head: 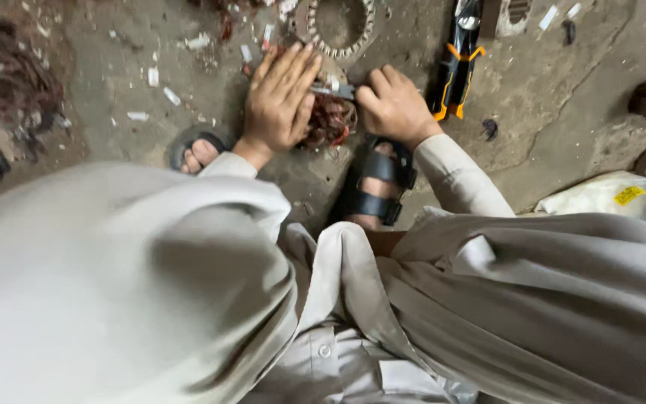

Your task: The person sits on the floor and uses pliers to cut and pull copper wire from circular metal cores. They repeatedly cut the wire, pull it out, and place the stripped cores aside while accumulating loose copper wire on the floor.

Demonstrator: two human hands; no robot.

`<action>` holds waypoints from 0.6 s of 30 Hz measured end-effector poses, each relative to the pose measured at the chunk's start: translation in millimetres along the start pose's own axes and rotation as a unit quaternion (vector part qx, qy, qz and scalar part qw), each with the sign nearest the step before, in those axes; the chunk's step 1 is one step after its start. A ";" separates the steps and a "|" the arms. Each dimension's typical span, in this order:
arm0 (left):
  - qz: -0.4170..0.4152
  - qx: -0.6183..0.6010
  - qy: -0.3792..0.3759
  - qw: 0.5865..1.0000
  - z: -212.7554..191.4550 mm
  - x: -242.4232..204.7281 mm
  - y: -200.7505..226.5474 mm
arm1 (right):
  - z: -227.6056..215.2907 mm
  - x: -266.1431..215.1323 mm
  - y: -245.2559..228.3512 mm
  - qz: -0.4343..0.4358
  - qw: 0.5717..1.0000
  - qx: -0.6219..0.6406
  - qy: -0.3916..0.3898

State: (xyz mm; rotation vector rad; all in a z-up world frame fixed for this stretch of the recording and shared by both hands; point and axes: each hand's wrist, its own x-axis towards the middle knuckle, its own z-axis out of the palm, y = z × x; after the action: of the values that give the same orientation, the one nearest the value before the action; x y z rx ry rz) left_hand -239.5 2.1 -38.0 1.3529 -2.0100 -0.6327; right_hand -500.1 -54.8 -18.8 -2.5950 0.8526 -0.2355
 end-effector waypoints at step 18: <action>-0.144 -0.195 0.154 0.958 23.6 -4.0 -29.2 | -39.1 -18.3 -5.1 0.303 0.667 0.625 -0.271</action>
State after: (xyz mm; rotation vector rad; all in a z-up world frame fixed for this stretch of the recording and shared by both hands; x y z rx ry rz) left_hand -237.1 -3.6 -75.2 1.4057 -1.3660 -0.8397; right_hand -523.0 -52.5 18.2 -0.9055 0.8038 0.1387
